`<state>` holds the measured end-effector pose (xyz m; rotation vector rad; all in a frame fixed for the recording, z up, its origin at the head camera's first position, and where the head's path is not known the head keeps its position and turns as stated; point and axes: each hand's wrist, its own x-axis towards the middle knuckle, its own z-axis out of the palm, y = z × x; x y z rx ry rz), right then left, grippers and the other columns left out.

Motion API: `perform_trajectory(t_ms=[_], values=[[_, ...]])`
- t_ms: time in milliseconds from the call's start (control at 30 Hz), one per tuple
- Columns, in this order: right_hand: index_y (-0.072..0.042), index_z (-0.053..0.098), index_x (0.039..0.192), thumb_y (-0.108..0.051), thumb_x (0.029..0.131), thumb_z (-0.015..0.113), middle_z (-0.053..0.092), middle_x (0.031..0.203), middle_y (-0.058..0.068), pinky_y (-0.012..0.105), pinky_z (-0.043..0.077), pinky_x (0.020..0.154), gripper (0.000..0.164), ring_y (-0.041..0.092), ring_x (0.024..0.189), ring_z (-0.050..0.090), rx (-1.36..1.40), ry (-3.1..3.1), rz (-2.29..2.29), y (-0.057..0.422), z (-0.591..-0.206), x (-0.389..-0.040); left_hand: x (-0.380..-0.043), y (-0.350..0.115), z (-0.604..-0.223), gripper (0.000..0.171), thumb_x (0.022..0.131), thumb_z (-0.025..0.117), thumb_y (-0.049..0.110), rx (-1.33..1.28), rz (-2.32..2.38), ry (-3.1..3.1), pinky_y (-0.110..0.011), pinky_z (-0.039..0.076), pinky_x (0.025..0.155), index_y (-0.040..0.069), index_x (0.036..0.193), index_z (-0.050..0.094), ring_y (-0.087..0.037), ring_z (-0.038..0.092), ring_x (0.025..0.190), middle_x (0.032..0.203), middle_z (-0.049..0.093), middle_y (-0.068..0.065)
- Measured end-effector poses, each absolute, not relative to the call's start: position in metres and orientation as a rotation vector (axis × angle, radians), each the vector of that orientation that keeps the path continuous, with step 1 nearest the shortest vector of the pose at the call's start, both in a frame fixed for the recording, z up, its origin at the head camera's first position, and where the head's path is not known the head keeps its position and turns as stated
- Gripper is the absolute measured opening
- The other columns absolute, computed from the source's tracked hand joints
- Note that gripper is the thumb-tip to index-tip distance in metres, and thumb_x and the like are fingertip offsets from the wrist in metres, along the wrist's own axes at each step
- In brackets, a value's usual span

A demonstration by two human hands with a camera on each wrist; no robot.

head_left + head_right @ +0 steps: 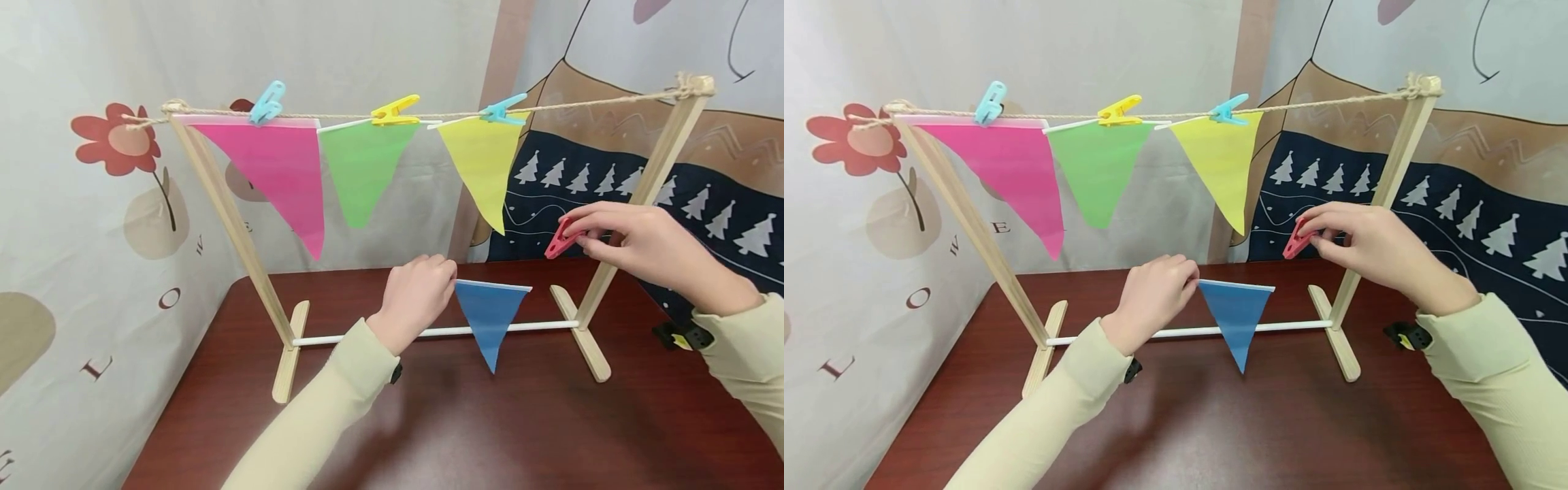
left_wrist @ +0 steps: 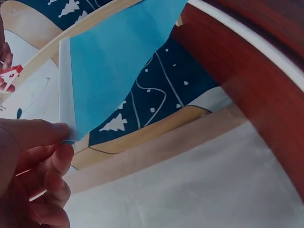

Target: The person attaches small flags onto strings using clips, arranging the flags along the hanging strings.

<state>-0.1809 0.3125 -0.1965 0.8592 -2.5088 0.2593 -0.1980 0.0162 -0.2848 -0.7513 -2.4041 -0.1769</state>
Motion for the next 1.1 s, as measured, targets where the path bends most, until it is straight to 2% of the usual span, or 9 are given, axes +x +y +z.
perform_trajectory(t_ms=[200,333,467,700,767,900,967,1100], values=[[-0.018,0.067,0.097,-0.006,0.074,0.067,0.059,0.107,-0.001,0.013,0.037,0.052,0.026,0.0,0.067,0.044,0.863,-2.477,0.23,0.314,-0.182,-0.178,-0.2,0.021,-0.267,0.016,0.084,0.055,0.019,-0.774,-0.144,-2.311,-0.022,0.027,0.035,0.019,0.068,0.057,-0.008,0.037,0.045,0.053,0.039,0.007],[-0.016,0.067,0.099,-0.008,0.074,0.068,0.06,0.107,0.001,0.011,0.036,0.053,0.026,0.002,0.063,0.044,0.836,-2.455,0.178,0.317,-0.17,-0.176,-0.202,0.021,-0.249,0.017,0.085,0.054,0.02,-0.803,-0.112,-2.3,-0.023,0.03,0.036,0.018,0.068,0.056,-0.009,0.04,0.047,0.056,0.041,0.006],[-0.014,0.068,0.1,-0.009,0.074,0.069,0.06,0.109,0.004,0.01,0.035,0.053,0.026,0.002,0.067,0.043,0.804,-2.446,0.153,0.323,-0.158,-0.173,-0.204,0.023,-0.233,0.018,0.086,0.052,0.02,-0.812,-0.097,-2.326,-0.025,0.033,0.039,0.019,0.068,0.054,-0.01,0.042,0.05,0.059,0.042,0.006],[-0.01,0.067,0.1,-0.007,0.076,0.069,0.059,0.109,0.008,0.008,0.034,0.055,0.024,-0.006,0.062,0.039,0.754,-2.432,0.217,0.33,-0.143,-0.172,-0.202,0.037,-0.21,0.012,0.088,0.05,0.025,-0.858,-0.085,-2.338,-0.023,0.038,0.043,0.019,0.081,0.058,-0.008,0.046,0.056,0.068,0.05,0.006],[-0.009,0.067,0.1,-0.004,0.076,0.068,0.058,0.111,0.003,0.006,0.034,0.057,0.024,-0.007,0.063,0.039,0.752,-2.415,0.245,0.33,-0.141,-0.173,-0.201,0.041,-0.203,0.013,0.088,0.049,0.025,-0.848,-0.074,-2.315,-0.023,0.039,0.044,0.019,0.085,0.06,-0.008,0.048,0.058,0.072,0.055,0.005],[-0.008,0.067,0.101,-0.003,0.077,0.068,0.05,0.112,-0.022,0.005,0.034,0.058,0.025,-0.006,0.064,0.04,0.737,-2.385,0.311,0.332,-0.137,-0.175,-0.199,0.046,-0.189,0.017,0.088,0.046,0.024,-0.832,-0.044,-2.257,-0.024,0.042,0.047,0.017,0.092,0.061,-0.009,0.052,0.062,0.077,0.058,0.004],[-0.007,0.067,0.101,-0.003,0.077,0.067,0.044,0.11,-0.03,0.005,0.033,0.058,0.024,-0.004,0.065,0.041,0.718,-2.384,0.363,0.333,-0.136,-0.176,-0.198,0.048,-0.183,0.018,0.088,0.045,0.024,-0.826,-0.03,-2.235,-0.024,0.042,0.048,0.017,0.093,0.061,-0.01,0.054,0.064,0.077,0.058,0.004],[-0.004,0.064,0.106,0.0,0.08,0.062,0.05,0.101,-0.025,0.008,0.033,0.055,0.026,-0.002,0.066,0.044,0.669,-2.391,0.475,0.335,-0.133,-0.177,-0.199,0.05,-0.175,0.018,0.087,0.044,0.02,-0.821,-0.007,-2.204,-0.025,0.043,0.047,0.016,0.091,0.061,-0.011,0.054,0.067,0.078,0.056,0.003]])
